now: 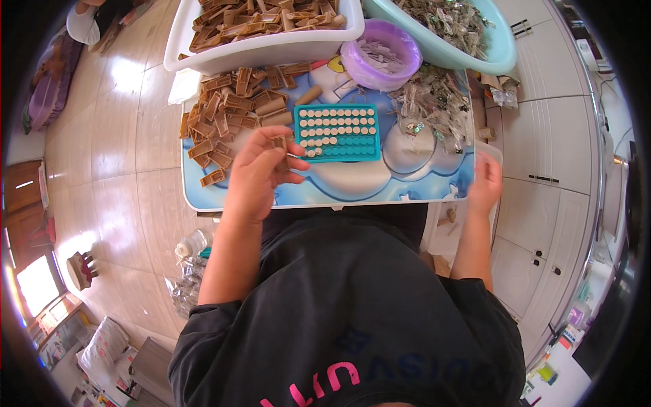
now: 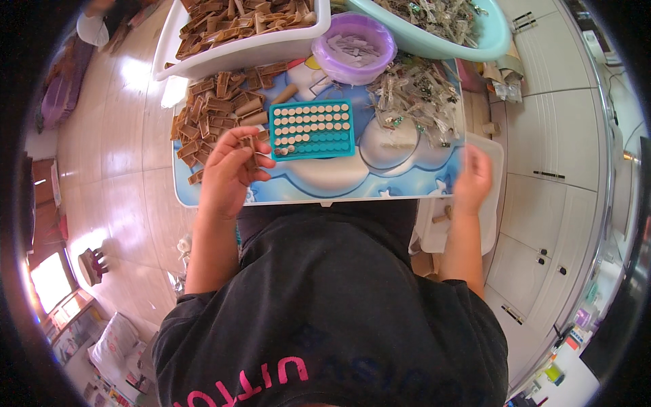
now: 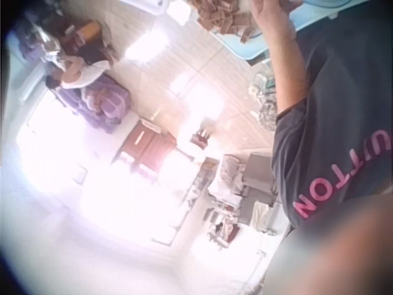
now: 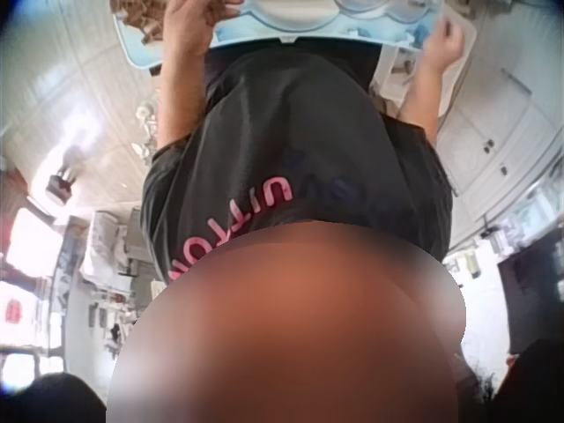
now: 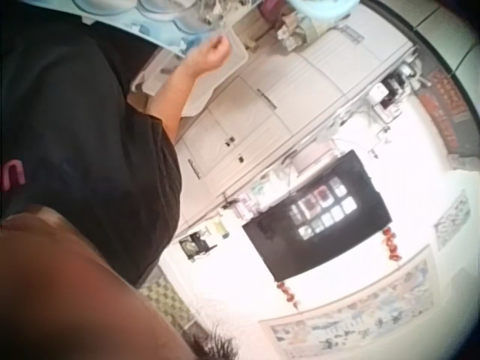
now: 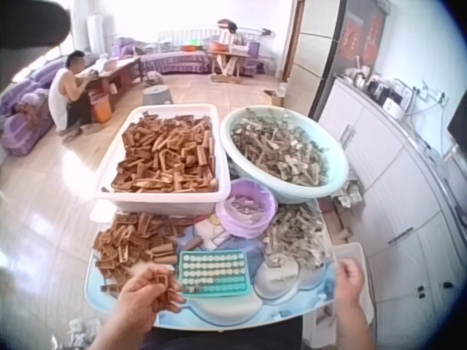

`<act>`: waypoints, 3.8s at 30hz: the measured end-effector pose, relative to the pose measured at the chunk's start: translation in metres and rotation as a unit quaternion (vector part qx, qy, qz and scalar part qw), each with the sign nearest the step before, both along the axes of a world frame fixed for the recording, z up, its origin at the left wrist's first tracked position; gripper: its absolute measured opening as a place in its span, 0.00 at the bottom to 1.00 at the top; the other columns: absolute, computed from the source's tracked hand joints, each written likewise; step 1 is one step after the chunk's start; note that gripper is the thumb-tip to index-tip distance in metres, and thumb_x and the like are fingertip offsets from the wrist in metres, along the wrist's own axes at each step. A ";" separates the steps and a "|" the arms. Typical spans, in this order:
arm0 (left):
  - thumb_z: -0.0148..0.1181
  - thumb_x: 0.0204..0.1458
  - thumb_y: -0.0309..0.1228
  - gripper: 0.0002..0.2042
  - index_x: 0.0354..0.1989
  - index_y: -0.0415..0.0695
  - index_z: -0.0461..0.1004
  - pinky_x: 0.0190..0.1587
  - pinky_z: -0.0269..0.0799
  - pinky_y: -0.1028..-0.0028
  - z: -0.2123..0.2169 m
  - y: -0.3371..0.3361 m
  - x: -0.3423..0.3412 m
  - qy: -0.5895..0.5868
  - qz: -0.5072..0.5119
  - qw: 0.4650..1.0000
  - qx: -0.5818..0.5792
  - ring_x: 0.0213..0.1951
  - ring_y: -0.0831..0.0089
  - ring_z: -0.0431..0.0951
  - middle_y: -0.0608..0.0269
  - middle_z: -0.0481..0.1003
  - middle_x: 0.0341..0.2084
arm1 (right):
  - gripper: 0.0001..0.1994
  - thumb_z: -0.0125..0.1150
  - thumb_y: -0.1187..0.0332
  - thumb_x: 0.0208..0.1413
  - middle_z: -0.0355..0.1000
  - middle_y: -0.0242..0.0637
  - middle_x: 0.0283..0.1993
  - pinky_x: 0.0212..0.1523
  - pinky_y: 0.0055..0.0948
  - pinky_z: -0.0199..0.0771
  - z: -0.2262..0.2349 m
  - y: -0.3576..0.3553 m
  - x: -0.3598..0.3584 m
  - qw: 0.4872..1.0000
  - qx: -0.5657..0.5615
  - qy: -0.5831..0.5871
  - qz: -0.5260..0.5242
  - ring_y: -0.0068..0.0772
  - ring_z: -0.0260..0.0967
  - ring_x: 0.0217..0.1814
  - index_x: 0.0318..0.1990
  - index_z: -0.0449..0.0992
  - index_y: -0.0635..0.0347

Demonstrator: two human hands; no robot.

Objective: The person assembles small plastic beads and cardboard pieces by hand at a table.

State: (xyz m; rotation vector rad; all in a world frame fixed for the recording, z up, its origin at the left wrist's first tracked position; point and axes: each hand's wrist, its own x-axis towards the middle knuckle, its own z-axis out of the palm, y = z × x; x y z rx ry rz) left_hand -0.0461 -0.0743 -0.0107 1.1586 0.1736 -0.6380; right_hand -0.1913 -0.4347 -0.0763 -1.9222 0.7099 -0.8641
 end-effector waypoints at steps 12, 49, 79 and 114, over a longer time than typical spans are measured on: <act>0.53 0.56 0.34 0.08 0.30 0.43 0.69 0.13 0.51 0.85 -0.022 -0.032 -0.030 0.114 -0.149 0.979 -0.087 0.14 0.85 0.59 0.68 0.69 0.22 | 0.07 0.65 0.66 0.42 0.68 0.34 0.28 0.32 0.33 0.65 0.025 0.082 0.061 0.924 -0.232 0.212 0.216 0.39 0.66 0.34 0.25 0.74 0.59; 0.62 0.47 0.28 0.09 0.35 0.39 0.73 0.29 0.64 0.81 -0.027 -0.127 -0.021 -0.300 -0.195 0.910 0.207 0.25 0.83 0.66 0.69 0.70 0.21 | 0.05 0.58 0.72 0.55 0.70 0.29 0.26 0.32 0.16 0.65 0.074 0.086 0.013 0.923 0.319 -0.012 0.215 0.15 0.65 0.28 0.32 0.73 0.66; 0.55 0.52 0.24 0.11 0.44 0.39 0.74 0.11 0.47 0.88 0.000 -0.067 -0.029 0.065 -0.125 0.987 -0.076 0.11 0.90 0.58 0.64 0.74 0.21 | 0.20 0.67 0.73 0.40 0.72 0.38 0.32 0.38 0.29 0.69 0.070 0.134 0.041 0.932 -0.053 0.041 0.356 0.36 0.70 0.34 0.44 0.70 0.62; 0.43 0.59 0.41 0.23 0.56 0.37 0.59 0.26 0.64 0.79 -0.006 -0.047 -0.027 -0.075 -0.048 0.995 -0.042 0.23 0.79 0.67 0.60 0.73 0.28 | 0.05 0.63 0.78 0.44 0.72 0.38 0.30 0.35 0.28 0.69 0.069 0.138 0.059 0.949 -0.052 -0.009 0.311 0.34 0.70 0.32 0.29 0.73 0.63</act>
